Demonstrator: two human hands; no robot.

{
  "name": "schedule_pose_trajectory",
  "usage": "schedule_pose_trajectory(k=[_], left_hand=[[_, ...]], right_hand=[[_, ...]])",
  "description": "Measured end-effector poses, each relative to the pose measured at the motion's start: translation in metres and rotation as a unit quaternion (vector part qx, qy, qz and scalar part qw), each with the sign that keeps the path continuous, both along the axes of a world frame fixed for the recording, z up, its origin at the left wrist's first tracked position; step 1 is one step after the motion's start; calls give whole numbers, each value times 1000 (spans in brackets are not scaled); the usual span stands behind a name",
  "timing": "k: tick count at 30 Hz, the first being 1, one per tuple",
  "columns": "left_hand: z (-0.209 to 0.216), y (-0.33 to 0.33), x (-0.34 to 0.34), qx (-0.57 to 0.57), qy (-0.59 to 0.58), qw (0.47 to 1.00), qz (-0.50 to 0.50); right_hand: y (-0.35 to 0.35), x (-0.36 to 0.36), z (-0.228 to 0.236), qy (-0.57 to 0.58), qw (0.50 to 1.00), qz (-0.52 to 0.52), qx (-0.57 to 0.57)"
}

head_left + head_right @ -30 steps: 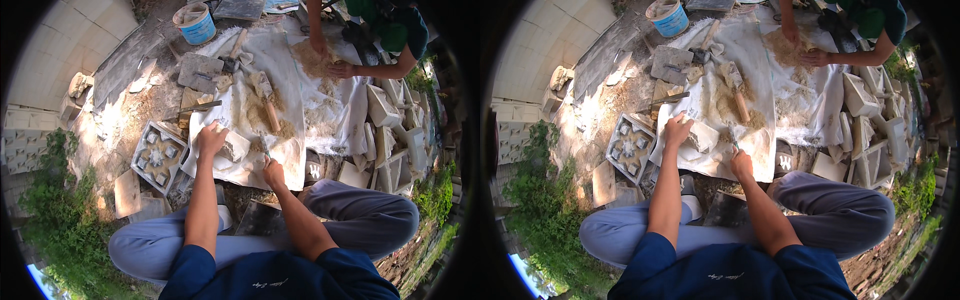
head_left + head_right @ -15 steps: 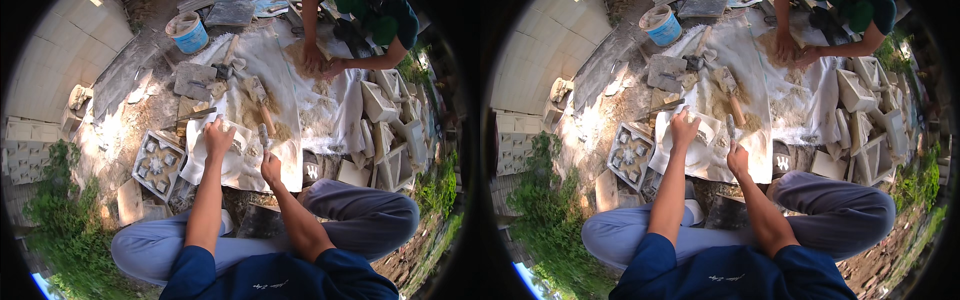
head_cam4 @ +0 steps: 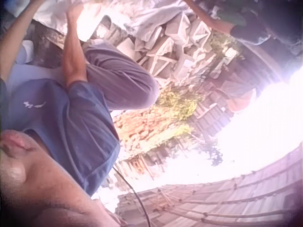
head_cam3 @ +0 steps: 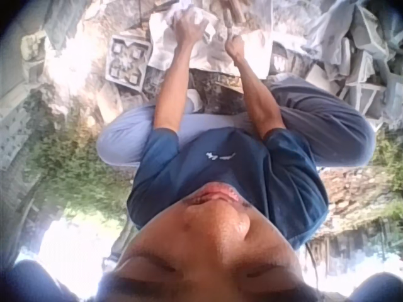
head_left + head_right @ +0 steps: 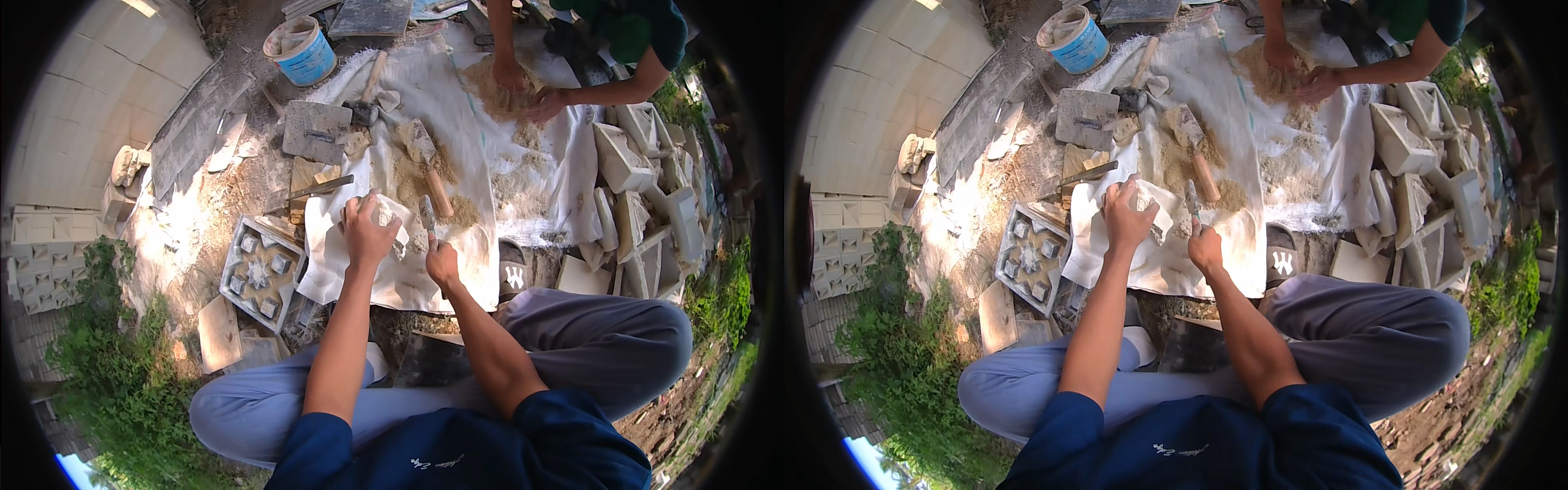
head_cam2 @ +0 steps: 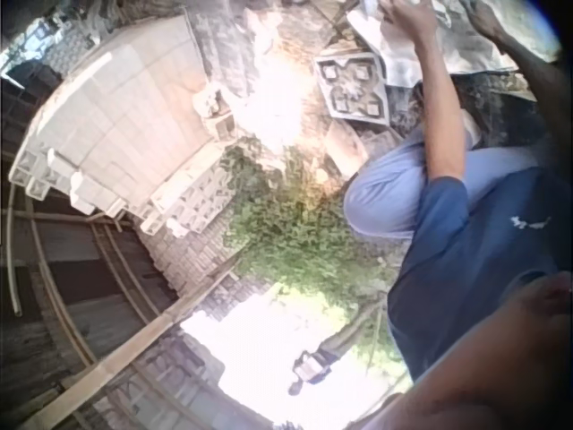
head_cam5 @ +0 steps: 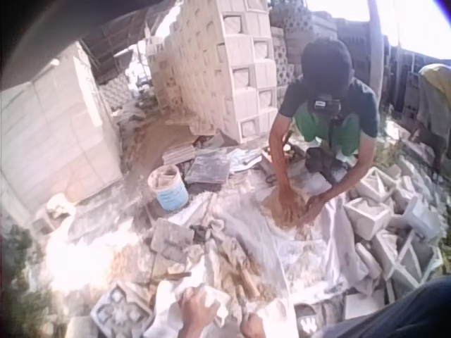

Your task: The person uses a small chisel and a stone to shape and trim a decorative stone block while sitting on the ground.

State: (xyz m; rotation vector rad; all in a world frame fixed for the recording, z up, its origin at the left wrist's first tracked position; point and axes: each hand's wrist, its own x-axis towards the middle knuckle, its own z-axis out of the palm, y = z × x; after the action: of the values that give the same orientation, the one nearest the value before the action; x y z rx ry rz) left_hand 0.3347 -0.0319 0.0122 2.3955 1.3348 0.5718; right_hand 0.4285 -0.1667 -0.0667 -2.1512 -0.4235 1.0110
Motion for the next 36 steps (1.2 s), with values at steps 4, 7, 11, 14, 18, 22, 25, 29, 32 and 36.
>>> schedule_pose_trajectory(k=[4, 7, 11, 14, 18, 22, 25, 29, 32, 36], left_hand=[[5, -3, -6, -1, -24, 1000, 0], [-3, -6, -15, -31, -61, 997, -17], [-9, -8, -21, -50, -67, 996, -22], [-10, -12, -27, -34, -68, 997, -21], [-3, -19, -23, -15, -60, 998, -15], [-1, -31, -12, 12, -52, 998, -18], [-3, -30, -18, 9, -62, 998, -29], [-2, -26, -24, 21, -63, 997, -26], [-3, -27, -19, 42, -61, 997, -16], [-6, -32, -15, 34, -57, 997, -29]], right_hand=[[19, 6, 38, -4, 993, -67, 99], [21, 3, 17, -21, 973, -129, 190], [8, -2, -11, 8, 1000, 2, -18], [6, 8, 9, 2, 999, -46, 5], [19, 13, 39, -36, 983, -127, 128], [5, -7, 3, -62, 995, -19, 76], [7, -5, -2, -29, 999, 17, 20], [21, 6, 44, -39, 991, -55, 112], [22, -4, 45, -97, 964, -144, 204], [2, -5, -6, -32, 999, 24, -10]])
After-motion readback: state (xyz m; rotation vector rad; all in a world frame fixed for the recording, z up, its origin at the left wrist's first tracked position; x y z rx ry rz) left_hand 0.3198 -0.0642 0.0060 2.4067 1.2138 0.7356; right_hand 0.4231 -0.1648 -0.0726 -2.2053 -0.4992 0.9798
